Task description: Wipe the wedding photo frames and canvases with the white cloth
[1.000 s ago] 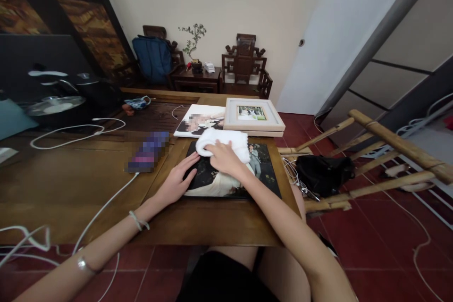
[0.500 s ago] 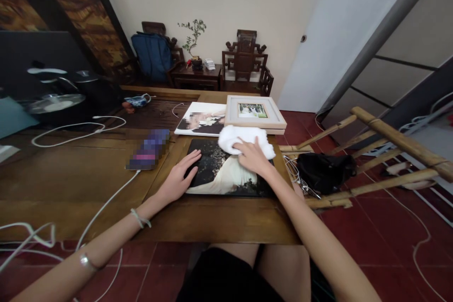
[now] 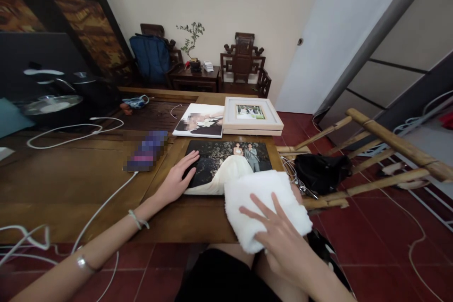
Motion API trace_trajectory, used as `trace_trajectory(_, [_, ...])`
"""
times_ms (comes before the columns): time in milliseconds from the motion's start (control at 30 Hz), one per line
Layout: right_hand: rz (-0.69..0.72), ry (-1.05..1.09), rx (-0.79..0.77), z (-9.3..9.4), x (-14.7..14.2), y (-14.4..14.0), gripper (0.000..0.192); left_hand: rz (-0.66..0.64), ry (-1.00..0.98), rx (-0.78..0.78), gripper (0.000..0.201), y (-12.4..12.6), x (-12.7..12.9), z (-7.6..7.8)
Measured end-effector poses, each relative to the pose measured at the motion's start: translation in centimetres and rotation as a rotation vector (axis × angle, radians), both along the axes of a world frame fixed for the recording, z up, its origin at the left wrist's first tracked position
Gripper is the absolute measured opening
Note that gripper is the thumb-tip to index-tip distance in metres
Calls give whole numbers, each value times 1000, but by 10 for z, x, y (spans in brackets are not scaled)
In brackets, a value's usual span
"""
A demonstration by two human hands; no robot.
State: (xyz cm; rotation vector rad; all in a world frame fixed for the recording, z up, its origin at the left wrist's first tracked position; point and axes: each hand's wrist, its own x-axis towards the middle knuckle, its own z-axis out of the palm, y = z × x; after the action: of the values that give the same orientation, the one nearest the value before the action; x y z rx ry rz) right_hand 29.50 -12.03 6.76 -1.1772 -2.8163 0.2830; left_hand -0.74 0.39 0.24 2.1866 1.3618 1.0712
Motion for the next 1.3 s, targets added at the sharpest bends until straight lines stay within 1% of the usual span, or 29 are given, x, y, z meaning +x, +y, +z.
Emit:
trace_trajectory(67, [-21, 30, -48, 2, 2, 6, 41, -2, 1, -6, 39, 0, 0, 0])
trace_trajectory(133, [-66, 67, -57, 2, 6, 26, 42, -3, 1, -10, 39, 1, 0, 1])
trace_trajectory(200, [-122, 91, -21, 1, 11, 59, 43, -7, 1, -17, 39, 1, -1, 1])
trace_trajectory(300, [-184, 89, 45, 2, 13, 117, 45, -15, 2, -29, 39, 1, -3, 1])
trace_trajectory(400, [-242, 87, 63, 6, 12, 169, 44, -26, 7, -33, 39, 1, -4, 2])
trace_trajectory(467, [-265, 105, 75, 7, 12, 191, 44, -30, 11, -37, 39, 1, -4, 2])
trace_trajectory(533, [-278, 121, 84, 6, 12, 200, 46, -29, 11, -38, 39, 1, -3, 2])
trace_trajectory(600, [-291, 129, 87, 0, 14, 194, 46, -28, 7, -28, 39, 1, -3, 1])
trace_trajectory(667, [-284, 144, 98, -7, 18, 176, 45, -27, 6, -17, 40, 1, -3, 0])
trace_trajectory(733, [-256, 160, 108, -13, 22, 148, 43, -23, 7, -13, 40, 1, -2, -1])
trace_trajectory(833, [-205, 165, 82, -15, 26, 94, 34, -10, 6, -11, 39, 0, -1, -1])
trace_trajectory(933, [-142, 134, 17, -9, 24, 40, 31, 5, 5, -1, 38, 0, 0, 1])
trace_trajectory(1000, [-86, 98, -36, -4, 20, 14, 34, 6, 12, 5, 38, -1, 1, 2])
trace_trajectory(1033, [-63, 83, -57, -1, 17, 5, 36, 3, 16, 7, 38, 0, 1, 2])
trace_trajectory(1100, [-41, 68, -81, 3, 13, -3, 38, -2, 27, 7, 39, 0, 0, 2])
trace_trajectory(1167, [-57, 73, -79, 4, 11, 5, 38, -1, 31, 2, 39, 0, 0, 1])
trace_trajectory(1233, [-103, 89, -67, 4, 12, 28, 39, 4, 26, -3, 39, 0, 0, 1])
trace_trajectory(1300, [-149, 107, -48, 4, 13, 62, 39, 7, 15, -3, 39, 0, 0, 1])
